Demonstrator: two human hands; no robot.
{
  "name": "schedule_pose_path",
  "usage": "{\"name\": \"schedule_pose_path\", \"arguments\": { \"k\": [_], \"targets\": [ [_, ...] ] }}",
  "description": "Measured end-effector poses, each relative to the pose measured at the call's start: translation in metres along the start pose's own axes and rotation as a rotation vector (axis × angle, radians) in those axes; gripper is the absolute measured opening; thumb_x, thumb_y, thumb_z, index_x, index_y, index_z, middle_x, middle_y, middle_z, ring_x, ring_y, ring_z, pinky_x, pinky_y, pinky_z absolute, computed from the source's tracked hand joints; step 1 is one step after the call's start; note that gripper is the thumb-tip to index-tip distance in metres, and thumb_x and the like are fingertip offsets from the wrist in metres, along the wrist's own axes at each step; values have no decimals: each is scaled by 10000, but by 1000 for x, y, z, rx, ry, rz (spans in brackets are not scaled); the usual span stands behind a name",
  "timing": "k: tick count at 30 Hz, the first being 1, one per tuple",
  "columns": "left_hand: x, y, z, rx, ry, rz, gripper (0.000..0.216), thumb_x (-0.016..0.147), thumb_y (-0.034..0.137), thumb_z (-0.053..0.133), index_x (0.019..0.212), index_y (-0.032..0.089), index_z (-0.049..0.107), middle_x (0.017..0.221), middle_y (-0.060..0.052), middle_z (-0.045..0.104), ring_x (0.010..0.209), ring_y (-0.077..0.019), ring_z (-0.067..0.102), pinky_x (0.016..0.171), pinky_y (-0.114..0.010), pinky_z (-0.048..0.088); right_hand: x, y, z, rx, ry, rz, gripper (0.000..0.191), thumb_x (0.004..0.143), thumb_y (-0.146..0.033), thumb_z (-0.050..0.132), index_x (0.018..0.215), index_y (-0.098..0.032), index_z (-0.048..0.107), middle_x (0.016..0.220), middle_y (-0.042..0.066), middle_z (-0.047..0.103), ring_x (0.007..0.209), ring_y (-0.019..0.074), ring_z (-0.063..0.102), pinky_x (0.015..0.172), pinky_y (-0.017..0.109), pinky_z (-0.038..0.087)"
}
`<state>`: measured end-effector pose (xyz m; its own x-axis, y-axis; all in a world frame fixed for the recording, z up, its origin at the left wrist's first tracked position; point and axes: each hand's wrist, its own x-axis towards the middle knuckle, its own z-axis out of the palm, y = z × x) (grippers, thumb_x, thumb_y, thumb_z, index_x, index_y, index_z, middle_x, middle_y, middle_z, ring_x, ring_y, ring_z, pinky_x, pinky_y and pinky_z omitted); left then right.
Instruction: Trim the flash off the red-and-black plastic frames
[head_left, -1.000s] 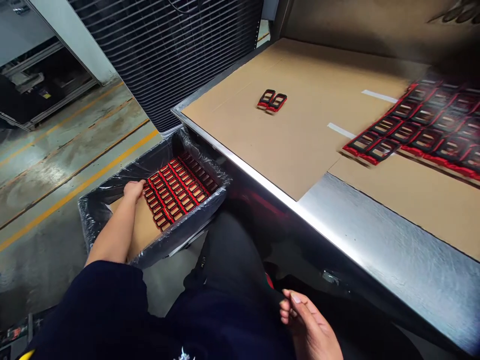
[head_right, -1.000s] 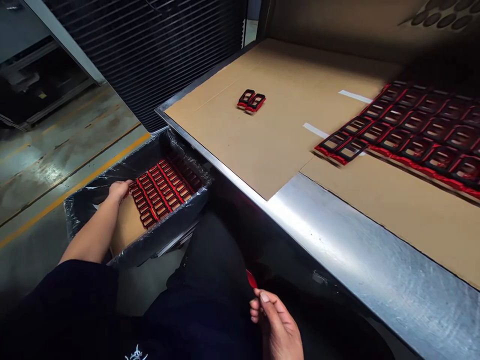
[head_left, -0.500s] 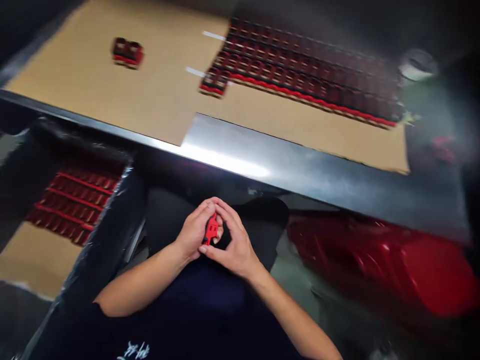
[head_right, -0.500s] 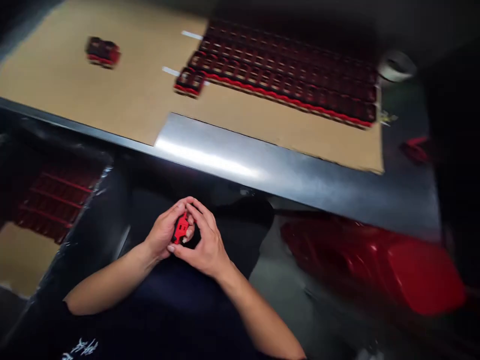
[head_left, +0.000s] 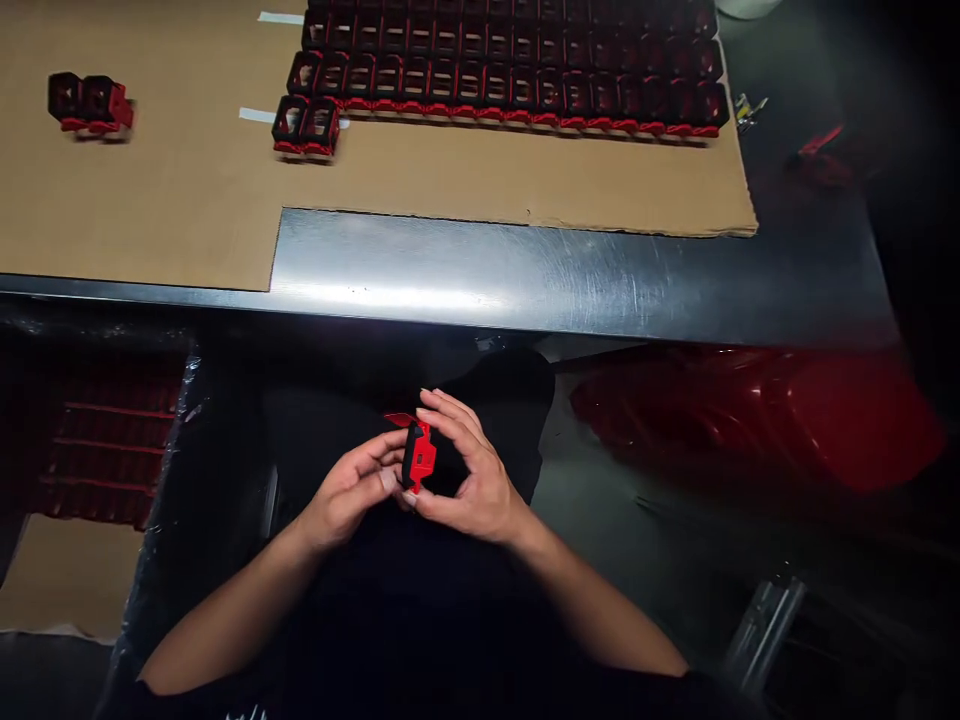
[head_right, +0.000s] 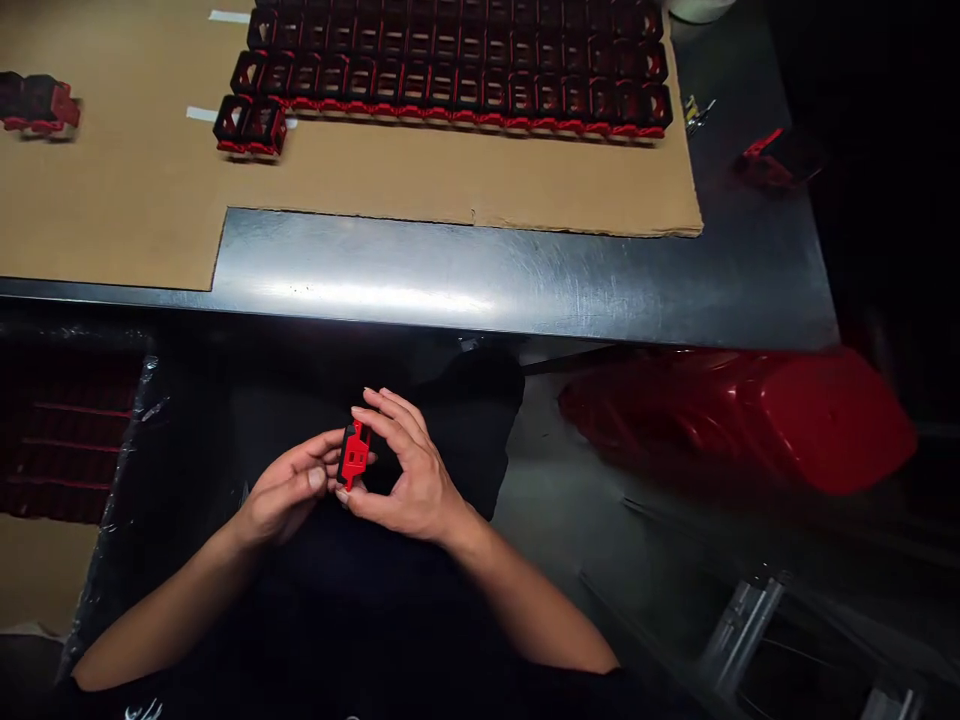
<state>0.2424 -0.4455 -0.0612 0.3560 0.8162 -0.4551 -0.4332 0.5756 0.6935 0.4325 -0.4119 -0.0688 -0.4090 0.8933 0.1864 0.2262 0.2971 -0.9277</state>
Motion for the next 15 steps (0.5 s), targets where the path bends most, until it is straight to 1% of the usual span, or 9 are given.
{"name": "schedule_pose_path", "arguments": {
  "k": [3,6,8,9,10,12,13,14,15],
  "targets": [
    [-7,-2,-1,111,42,4,564,760,348,832,1289,263,656,1144,-93,728,1010,-212,700,872,-303,566,-1,0,-1,1,-41,-23,776,735,-189,773,1445,-292,478,1514,115,490,1449,318,396,1169,565,363],
    [-9,0,2,193,131,-11,495,752,319,842,1218,252,690,1087,-83,740,968,-202,705,841,-298,573,-3,-2,-4,40,-93,-6,840,729,-216,811,1479,-300,444,1539,113,462,1452,323,383,1179,557,349],
    [-11,3,1,260,155,9,489,773,315,825,1236,253,682,1102,-83,739,987,-208,703,857,-309,571,-4,-5,-9,156,-99,48,806,751,-272,808,1476,-287,457,1520,118,479,1411,325,433,1135,527,415],
    [-11,4,-1,300,153,25,502,786,312,812,1264,258,667,1122,-84,736,1010,-216,700,877,-320,568,-5,-6,-12,228,-83,87,709,784,-299,781,1438,-274,508,1456,119,535,1340,315,506,1074,495,478],
    [-12,5,-3,353,152,45,515,801,306,798,1293,266,651,1143,-84,732,1031,-223,697,897,-332,565,-5,-6,-15,291,-58,136,561,829,-316,737,1365,-258,583,1343,114,610,1225,291,588,988,448,534],
    [-13,8,-8,511,149,94,519,828,292,769,1328,291,632,1195,-81,720,1051,-232,696,918,-350,563,-6,-7,-20,388,-31,252,289,913,-348,649,1167,-225,713,1021,77,698,903,208,668,778,341,571],
    [-14,9,-10,607,146,127,509,837,284,758,1330,306,634,1223,-76,711,1061,-236,695,922,-353,564,-7,-8,-22,439,-46,315,251,939,-374,624,1087,-212,745,875,51,690,754,167,644,681,298,549],
    [-14,10,-11,703,139,165,494,843,277,749,1323,321,642,1246,-71,703,1076,-240,692,931,-358,562,-7,-8,-22,501,-74,376,265,949,-405,616,1034,-201,762,768,28,666,646,136,600,602,263,511],
    [-13,12,-12,790,127,207,478,848,268,741,1313,332,651,1261,-64,699,1101,-244,685,950,-363,557,-7,-9,-21,574,-109,432,292,947,-437,619,1006,-193,769,702,12,645,583,116,562,546,238,472]
  ]
}}
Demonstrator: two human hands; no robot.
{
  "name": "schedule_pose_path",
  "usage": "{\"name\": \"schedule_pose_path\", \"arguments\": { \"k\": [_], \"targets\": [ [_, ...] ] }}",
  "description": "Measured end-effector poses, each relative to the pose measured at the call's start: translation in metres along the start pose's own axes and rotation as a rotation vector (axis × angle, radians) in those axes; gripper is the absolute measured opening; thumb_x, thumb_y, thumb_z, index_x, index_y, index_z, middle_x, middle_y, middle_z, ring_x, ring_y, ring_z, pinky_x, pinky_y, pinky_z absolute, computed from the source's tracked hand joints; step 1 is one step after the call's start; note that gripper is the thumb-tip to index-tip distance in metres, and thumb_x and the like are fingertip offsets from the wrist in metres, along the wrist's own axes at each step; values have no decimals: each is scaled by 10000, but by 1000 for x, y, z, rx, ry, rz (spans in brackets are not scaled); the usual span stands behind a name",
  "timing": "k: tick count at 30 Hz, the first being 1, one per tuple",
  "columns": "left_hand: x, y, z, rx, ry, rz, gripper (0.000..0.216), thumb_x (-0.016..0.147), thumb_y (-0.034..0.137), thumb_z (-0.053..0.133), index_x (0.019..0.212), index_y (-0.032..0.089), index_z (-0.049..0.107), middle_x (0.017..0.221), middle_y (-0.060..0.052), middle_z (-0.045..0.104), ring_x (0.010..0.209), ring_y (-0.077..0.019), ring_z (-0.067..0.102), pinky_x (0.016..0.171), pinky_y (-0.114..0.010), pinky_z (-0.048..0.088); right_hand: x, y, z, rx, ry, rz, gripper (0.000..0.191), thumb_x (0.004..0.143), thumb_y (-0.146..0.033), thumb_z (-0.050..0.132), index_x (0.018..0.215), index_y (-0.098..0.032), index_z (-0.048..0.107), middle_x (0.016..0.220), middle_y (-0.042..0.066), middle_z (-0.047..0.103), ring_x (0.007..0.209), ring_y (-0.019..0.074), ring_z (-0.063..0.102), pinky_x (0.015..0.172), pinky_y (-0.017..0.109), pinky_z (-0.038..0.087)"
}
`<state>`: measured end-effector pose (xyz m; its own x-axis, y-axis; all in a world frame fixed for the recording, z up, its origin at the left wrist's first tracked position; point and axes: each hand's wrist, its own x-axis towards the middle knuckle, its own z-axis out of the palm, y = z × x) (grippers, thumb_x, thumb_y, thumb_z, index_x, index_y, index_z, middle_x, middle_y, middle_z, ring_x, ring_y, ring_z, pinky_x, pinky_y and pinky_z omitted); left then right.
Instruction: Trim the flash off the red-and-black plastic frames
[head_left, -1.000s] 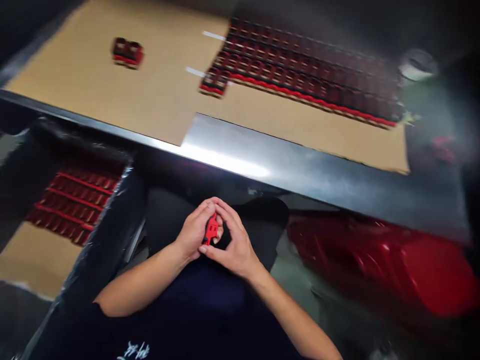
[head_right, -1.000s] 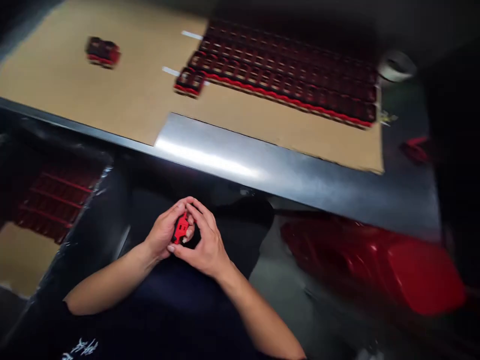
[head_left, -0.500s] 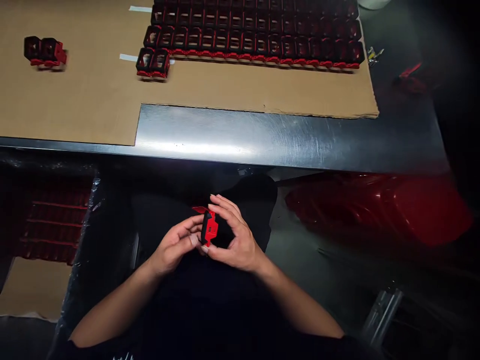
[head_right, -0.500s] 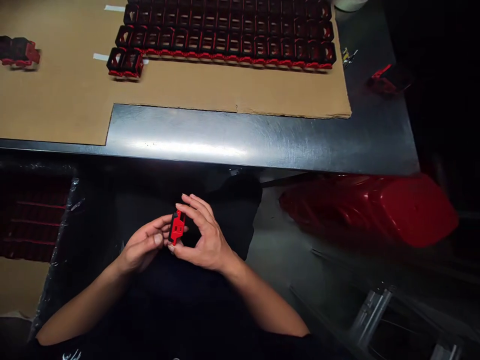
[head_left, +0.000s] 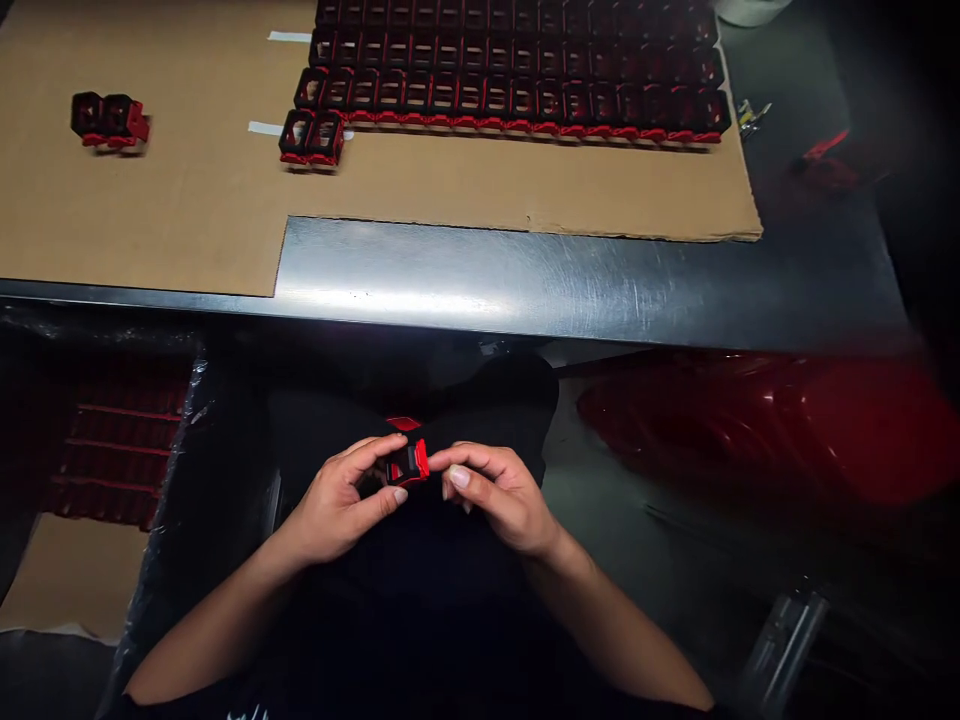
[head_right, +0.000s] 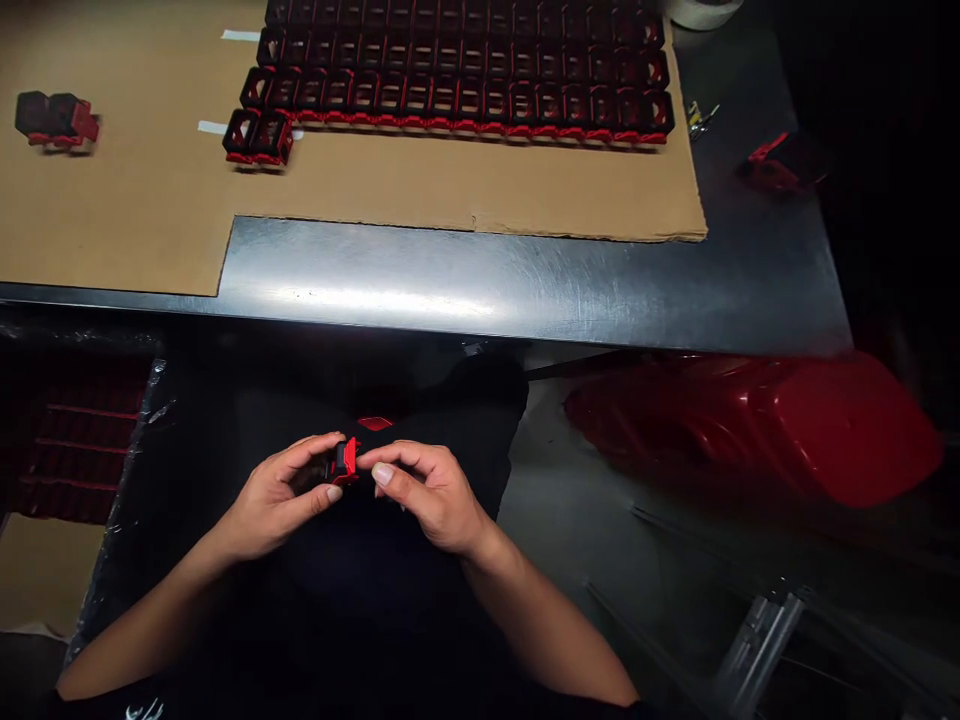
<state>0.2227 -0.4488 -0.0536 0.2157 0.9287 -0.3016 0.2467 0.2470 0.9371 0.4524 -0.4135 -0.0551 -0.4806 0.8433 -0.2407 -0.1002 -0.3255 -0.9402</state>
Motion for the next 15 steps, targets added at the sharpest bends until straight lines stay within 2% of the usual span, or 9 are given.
{"name": "schedule_pose_path", "arguments": {
  "k": [3,6,12,15],
  "targets": [
    [3,4,0,130,-20,118,459,865,245,715,1309,342,652,1267,-55,702,1181,-250,658,1022,-388,530,1,1,5,174,-53,131,337,906,-497,668,933,-176,768,635,-9,613,530,92,513,482,206,397],
    [4,5,2,148,-37,151,449,889,232,681,1324,336,638,1289,-57,690,1218,-242,642,1056,-399,517,1,0,9,209,-60,175,313,872,-473,719,835,-164,751,623,-19,588,525,81,474,486,208,369],
    [2,1,4,132,12,121,512,896,213,658,1386,341,584,1421,-66,597,1327,-258,556,1125,-438,462,0,-1,13,95,-34,93,166,833,-358,778,855,-193,771,685,-25,556,615,101,466,577,245,404],
    [0,4,6,8,23,83,609,880,205,666,1453,335,509,1495,-86,520,1346,-281,531,1064,-414,511,-1,1,14,-58,-8,-1,116,854,-316,758,853,-201,774,695,-14,574,608,107,495,565,250,420]
  ]
}}
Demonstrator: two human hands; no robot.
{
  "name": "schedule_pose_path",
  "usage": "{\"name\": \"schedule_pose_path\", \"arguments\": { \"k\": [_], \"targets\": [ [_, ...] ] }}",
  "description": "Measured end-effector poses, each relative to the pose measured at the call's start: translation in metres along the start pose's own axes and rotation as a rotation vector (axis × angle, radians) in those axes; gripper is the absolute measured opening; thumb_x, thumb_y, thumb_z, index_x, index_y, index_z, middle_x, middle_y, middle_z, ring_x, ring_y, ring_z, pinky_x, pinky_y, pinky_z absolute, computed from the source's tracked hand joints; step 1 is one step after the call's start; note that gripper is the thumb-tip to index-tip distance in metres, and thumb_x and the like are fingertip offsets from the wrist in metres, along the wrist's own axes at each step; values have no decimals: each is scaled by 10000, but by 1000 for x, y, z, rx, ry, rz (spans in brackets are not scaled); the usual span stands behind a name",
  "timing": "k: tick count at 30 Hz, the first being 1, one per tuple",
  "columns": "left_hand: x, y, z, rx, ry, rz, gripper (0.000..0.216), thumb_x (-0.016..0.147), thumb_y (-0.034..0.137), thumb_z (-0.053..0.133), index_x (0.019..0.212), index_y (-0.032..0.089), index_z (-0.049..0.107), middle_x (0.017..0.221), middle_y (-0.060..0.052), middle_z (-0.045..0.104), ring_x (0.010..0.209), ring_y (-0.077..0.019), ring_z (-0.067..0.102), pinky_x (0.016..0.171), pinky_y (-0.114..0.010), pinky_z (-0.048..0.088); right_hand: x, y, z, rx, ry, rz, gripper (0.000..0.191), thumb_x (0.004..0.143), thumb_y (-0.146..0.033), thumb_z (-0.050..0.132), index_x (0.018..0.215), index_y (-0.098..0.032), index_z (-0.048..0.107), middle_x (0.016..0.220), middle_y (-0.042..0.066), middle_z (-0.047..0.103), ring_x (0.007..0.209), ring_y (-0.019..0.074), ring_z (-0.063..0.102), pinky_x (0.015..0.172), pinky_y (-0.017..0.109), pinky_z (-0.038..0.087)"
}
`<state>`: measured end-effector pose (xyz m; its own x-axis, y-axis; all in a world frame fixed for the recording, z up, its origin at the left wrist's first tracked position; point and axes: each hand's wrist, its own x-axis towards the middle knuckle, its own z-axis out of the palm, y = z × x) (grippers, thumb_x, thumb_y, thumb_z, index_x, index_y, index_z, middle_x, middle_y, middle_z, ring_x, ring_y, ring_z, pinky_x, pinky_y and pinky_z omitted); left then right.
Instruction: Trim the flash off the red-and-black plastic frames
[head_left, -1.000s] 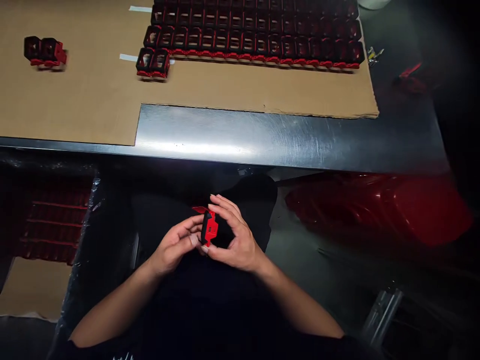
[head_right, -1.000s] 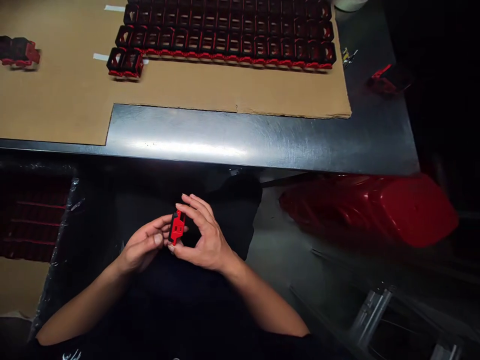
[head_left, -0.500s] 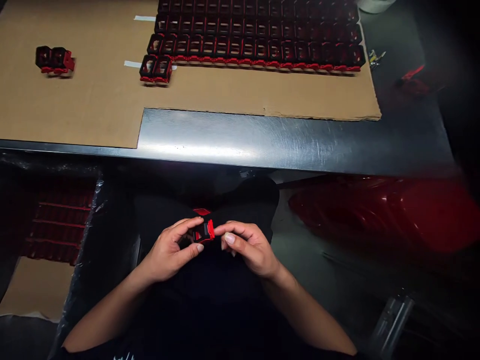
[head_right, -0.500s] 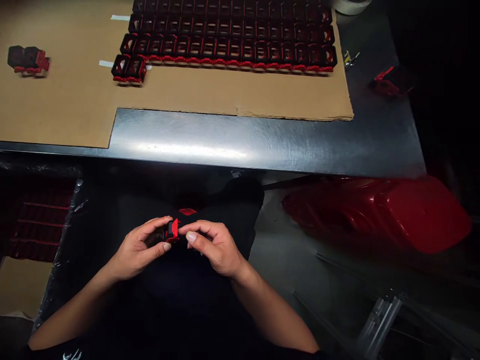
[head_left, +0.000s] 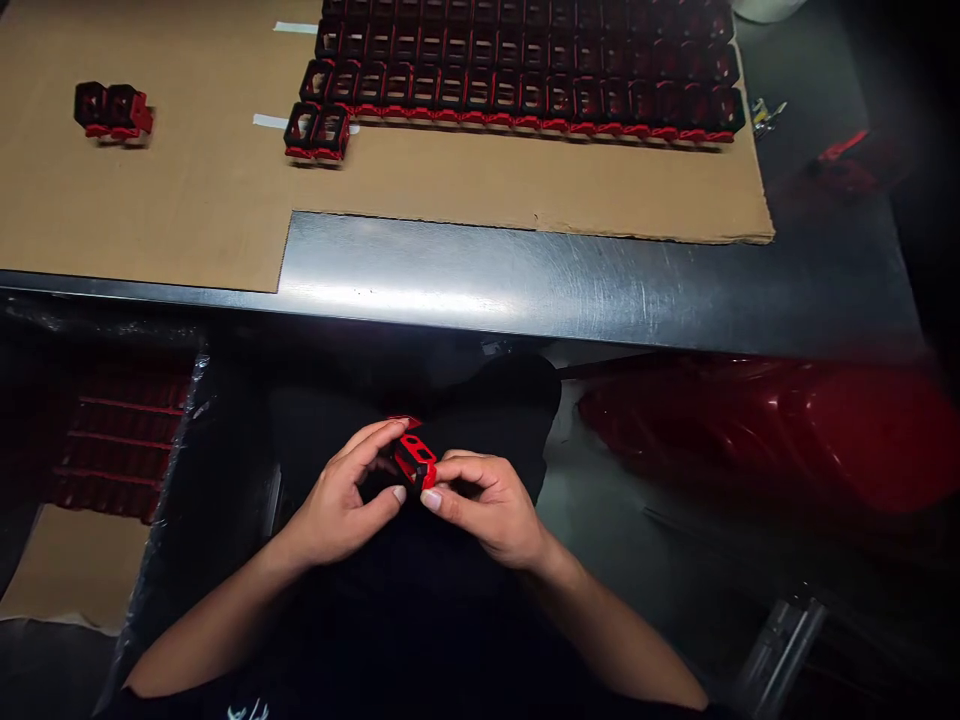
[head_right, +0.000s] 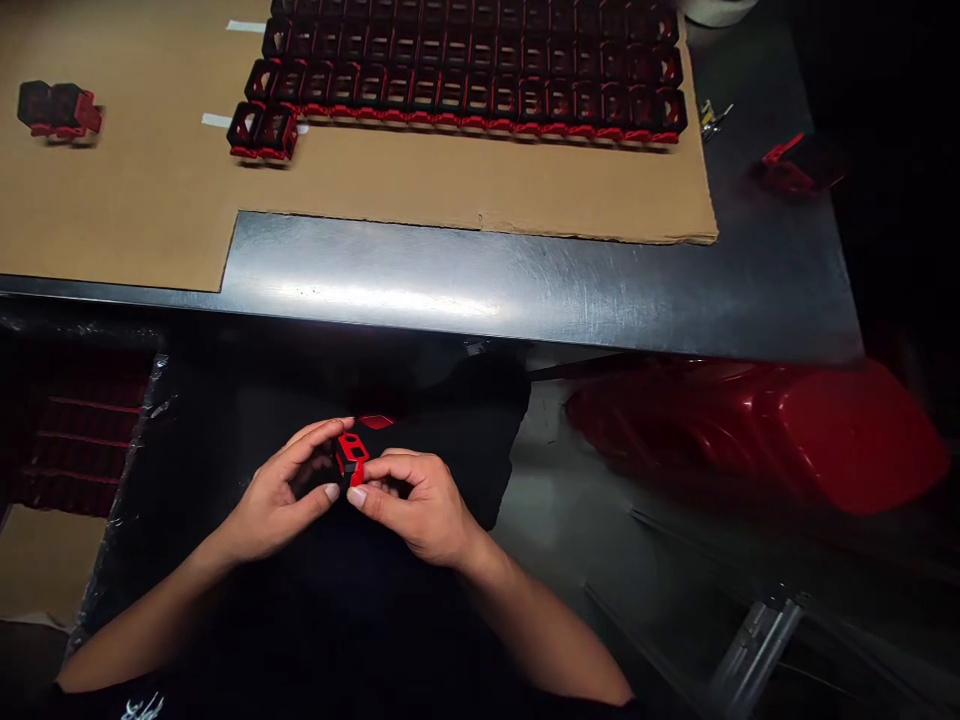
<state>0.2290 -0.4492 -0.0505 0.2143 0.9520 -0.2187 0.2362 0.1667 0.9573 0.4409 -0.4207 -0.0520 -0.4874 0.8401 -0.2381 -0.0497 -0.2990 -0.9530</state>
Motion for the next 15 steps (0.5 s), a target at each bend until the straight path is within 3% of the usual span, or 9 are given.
{"name": "schedule_pose_path", "arguments": {
  "k": [4,9,15],
  "targets": [
    [-4,2,3,-157,21,-10,742,830,256,730,1510,300,436,1522,-123,470,1325,-316,543,1026,-409,536,-1,2,3,-166,35,-139,82,875,-280,735,879,-212,781,724,18,660,625,134,590,585,270,486],
    [-9,-1,7,-46,54,-31,912,730,276,840,1525,331,396,1532,-122,456,1322,-340,543,1083,-462,495,-1,4,6,-284,43,-267,72,886,-251,721,893,-231,790,765,38,735,671,165,663,646,301,543],
    [-9,1,13,-43,64,67,885,775,202,802,1511,404,355,1528,-106,428,1301,-312,559,1067,-475,510,1,3,8,-333,15,-350,155,883,-159,664,911,-246,790,753,30,752,661,172,674,658,316,546]
  ]
}}
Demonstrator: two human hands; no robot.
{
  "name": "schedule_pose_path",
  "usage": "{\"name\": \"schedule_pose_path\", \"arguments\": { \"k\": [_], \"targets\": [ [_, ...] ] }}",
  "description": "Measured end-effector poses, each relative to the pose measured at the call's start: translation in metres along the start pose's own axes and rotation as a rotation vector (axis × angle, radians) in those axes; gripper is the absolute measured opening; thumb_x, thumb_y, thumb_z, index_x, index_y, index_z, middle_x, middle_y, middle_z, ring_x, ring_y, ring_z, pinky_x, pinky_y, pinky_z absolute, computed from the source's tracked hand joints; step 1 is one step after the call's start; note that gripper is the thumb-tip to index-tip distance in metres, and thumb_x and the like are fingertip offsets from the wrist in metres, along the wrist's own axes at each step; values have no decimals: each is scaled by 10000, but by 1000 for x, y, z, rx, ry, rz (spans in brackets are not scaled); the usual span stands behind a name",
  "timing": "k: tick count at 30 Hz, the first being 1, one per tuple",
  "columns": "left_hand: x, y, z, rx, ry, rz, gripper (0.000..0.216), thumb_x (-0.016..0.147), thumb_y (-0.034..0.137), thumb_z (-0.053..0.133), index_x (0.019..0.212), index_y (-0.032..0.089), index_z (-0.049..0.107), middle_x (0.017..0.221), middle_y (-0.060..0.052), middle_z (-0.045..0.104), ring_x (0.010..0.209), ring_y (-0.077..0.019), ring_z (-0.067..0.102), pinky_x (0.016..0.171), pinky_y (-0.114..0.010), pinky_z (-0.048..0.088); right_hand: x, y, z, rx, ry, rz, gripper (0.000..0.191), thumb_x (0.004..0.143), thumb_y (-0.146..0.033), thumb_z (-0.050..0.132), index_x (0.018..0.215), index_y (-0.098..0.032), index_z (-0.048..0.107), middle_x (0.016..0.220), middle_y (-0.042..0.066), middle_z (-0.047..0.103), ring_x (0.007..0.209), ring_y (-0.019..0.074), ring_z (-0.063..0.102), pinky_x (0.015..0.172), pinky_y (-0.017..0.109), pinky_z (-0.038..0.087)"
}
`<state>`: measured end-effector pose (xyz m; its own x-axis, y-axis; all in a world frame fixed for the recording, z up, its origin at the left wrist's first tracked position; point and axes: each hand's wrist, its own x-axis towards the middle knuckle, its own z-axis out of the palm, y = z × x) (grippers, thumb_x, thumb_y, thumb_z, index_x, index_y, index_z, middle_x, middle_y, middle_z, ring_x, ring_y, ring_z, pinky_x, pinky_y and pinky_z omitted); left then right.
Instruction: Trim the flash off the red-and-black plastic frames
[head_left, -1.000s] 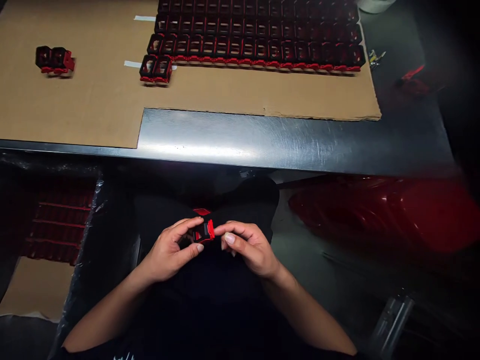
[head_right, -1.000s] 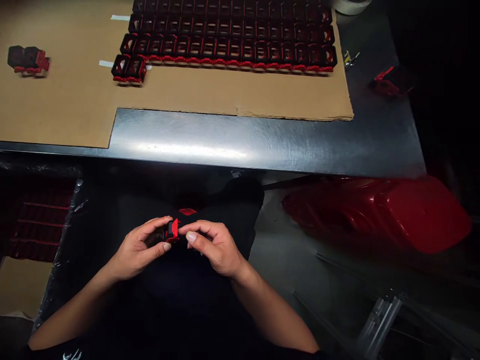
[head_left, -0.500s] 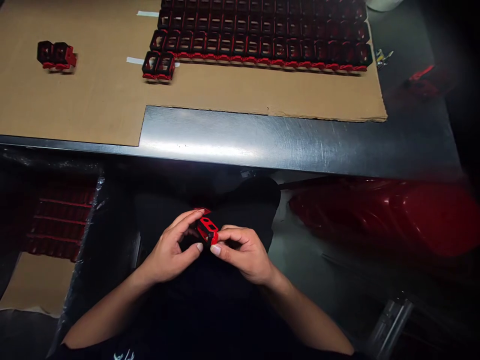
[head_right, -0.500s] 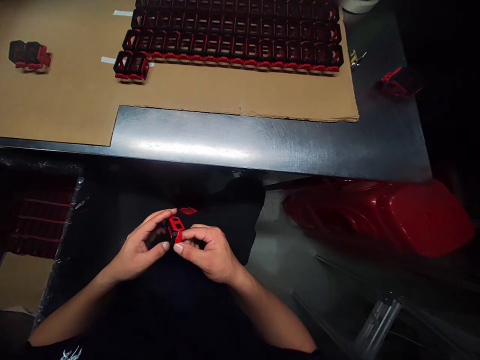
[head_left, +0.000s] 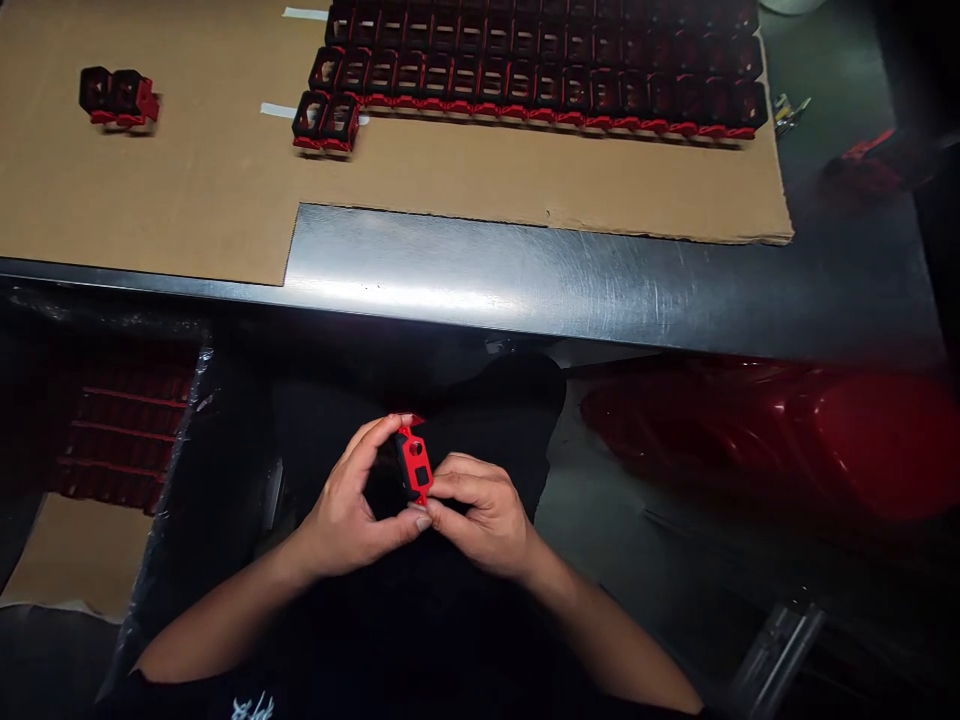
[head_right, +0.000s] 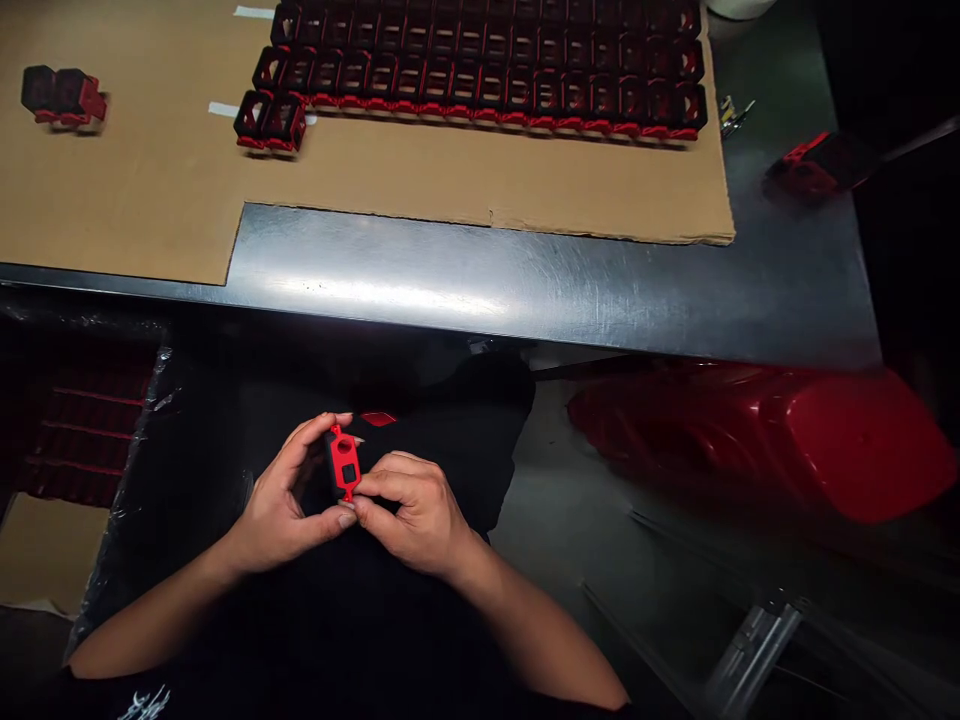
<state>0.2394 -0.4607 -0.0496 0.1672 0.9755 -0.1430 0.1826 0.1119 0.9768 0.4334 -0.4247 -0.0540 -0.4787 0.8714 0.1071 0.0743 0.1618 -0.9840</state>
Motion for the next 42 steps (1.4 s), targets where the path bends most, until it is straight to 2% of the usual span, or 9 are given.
{"name": "schedule_pose_path", "arguments": {
  "k": [7,12,14,19,25,30,34,38,42],
  "targets": [
    [0,-3,1,-135,-31,-2,847,789,144,767,1490,425,384,1541,-108,393,1242,-297,600,1019,-459,548,0,1,5,-44,-10,-5,131,876,-171,661,822,-236,762,703,25,730,627,170,649,643,321,543],
    [1,-9,1,-383,-91,-81,788,808,143,750,1473,399,413,1563,-115,416,1182,-263,644,1026,-446,542,-1,0,6,-69,15,-26,83,861,-190,693,854,-241,758,683,17,728,599,170,628,623,328,533],
    [1,-9,1,-413,-84,-91,776,807,135,749,1466,385,424,1559,-119,422,1175,-257,647,1016,-433,547,-1,0,5,-48,15,-18,71,853,-196,706,872,-237,761,693,18,732,603,167,631,614,320,527],
    [0,-6,2,-285,-21,-91,787,769,124,767,1452,364,457,1536,-125,422,1260,-289,588,1005,-407,551,0,-3,2,51,12,64,153,819,-140,679,911,-220,771,701,18,706,641,159,643,633,299,534],
    [-1,-8,1,-174,-10,-22,790,759,119,761,1452,358,465,1508,-100,445,1358,-289,512,1081,-401,508,-1,-1,-3,124,49,219,191,867,-145,619,956,-220,771,766,26,717,661,149,652,631,284,532],
    [0,-8,1,-20,-22,28,803,781,129,731,1480,357,411,1500,-109,454,1353,-295,520,1041,-406,548,-1,3,-3,327,101,386,158,913,-243,633,1005,-208,757,819,33,752,742,165,708,715,305,573],
    [1,-7,2,192,-21,135,846,764,105,702,1508,324,362,1468,-129,491,1343,-306,528,1038,-478,555,1,2,-1,484,85,479,210,891,-344,698,1046,-212,747,884,42,755,738,157,704,652,275,579],
    [2,-10,5,297,6,245,884,801,107,671,1565,251,251,1438,-179,515,1310,-282,564,1014,-459,577,1,1,0,465,86,492,259,820,-341,784,1042,-214,745,903,42,746,767,153,687,619,239,567],
    [4,-20,7,397,46,462,994,834,81,660,1602,119,30,1399,-251,537,1301,-254,576,993,-403,585,2,-1,1,374,89,444,236,792,-280,807,1011,-219,747,891,33,733,733,140,679,590,219,562]
  ]
}}
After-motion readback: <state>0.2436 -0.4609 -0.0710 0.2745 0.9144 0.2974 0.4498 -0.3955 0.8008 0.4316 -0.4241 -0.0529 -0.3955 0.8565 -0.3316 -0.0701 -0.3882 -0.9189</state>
